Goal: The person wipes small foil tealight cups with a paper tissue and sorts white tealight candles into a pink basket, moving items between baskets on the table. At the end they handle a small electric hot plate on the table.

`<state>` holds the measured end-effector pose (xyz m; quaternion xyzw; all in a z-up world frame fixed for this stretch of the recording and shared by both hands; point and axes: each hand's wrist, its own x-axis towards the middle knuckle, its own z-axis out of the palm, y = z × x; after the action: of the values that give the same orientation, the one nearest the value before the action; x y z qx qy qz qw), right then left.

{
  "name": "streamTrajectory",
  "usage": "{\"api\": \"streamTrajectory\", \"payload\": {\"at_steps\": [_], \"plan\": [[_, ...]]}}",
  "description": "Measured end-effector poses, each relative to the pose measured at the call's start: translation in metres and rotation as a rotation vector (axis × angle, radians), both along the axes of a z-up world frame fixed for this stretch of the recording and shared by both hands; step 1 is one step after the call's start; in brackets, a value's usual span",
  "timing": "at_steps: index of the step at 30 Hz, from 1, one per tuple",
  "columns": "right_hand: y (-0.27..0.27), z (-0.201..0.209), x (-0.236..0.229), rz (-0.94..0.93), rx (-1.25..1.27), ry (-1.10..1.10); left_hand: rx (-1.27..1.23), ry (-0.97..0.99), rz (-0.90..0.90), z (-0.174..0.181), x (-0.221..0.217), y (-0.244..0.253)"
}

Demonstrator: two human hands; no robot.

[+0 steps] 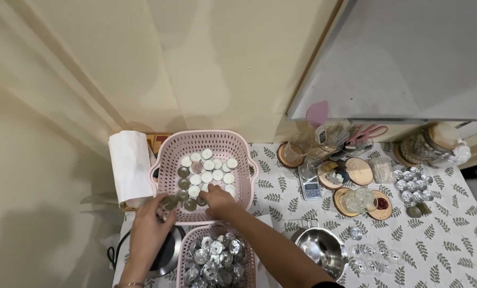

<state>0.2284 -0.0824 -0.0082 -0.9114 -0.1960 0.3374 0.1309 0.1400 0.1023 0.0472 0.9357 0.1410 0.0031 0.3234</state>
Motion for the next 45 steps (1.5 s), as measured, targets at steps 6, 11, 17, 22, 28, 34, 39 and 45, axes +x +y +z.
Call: {"api": "streamTrajectory", "payload": {"at_steps": [6,11,17,22,28,34,39,45], "plan": [[-0.004,-0.089,0.007,0.03,0.198,-0.301,0.039,-0.083,-0.027,-0.026,0.003,0.006],[-0.009,-0.08,0.002,0.009,0.206,-0.224,0.012,-0.033,0.018,-0.009,0.006,-0.009],[-0.01,-0.077,0.009,0.149,0.19,-0.25,0.015,0.055,0.029,-0.005,0.012,-0.014],[-0.017,-0.072,0.017,0.307,0.266,-0.305,-0.004,0.074,0.041,0.002,0.012,-0.013],[-0.015,-0.077,0.029,0.373,0.149,-0.16,0.035,-0.021,0.02,-0.005,0.013,-0.007],[-0.025,-0.048,0.014,0.339,0.334,-0.258,0.012,0.053,0.039,0.017,0.016,-0.022],[-0.054,0.048,0.012,-0.087,0.375,-0.188,-0.013,0.08,-0.001,0.031,0.024,-0.045],[-0.188,0.086,0.028,-0.304,0.326,-0.299,-0.118,-0.168,-0.413,0.017,0.036,-0.129]]}}
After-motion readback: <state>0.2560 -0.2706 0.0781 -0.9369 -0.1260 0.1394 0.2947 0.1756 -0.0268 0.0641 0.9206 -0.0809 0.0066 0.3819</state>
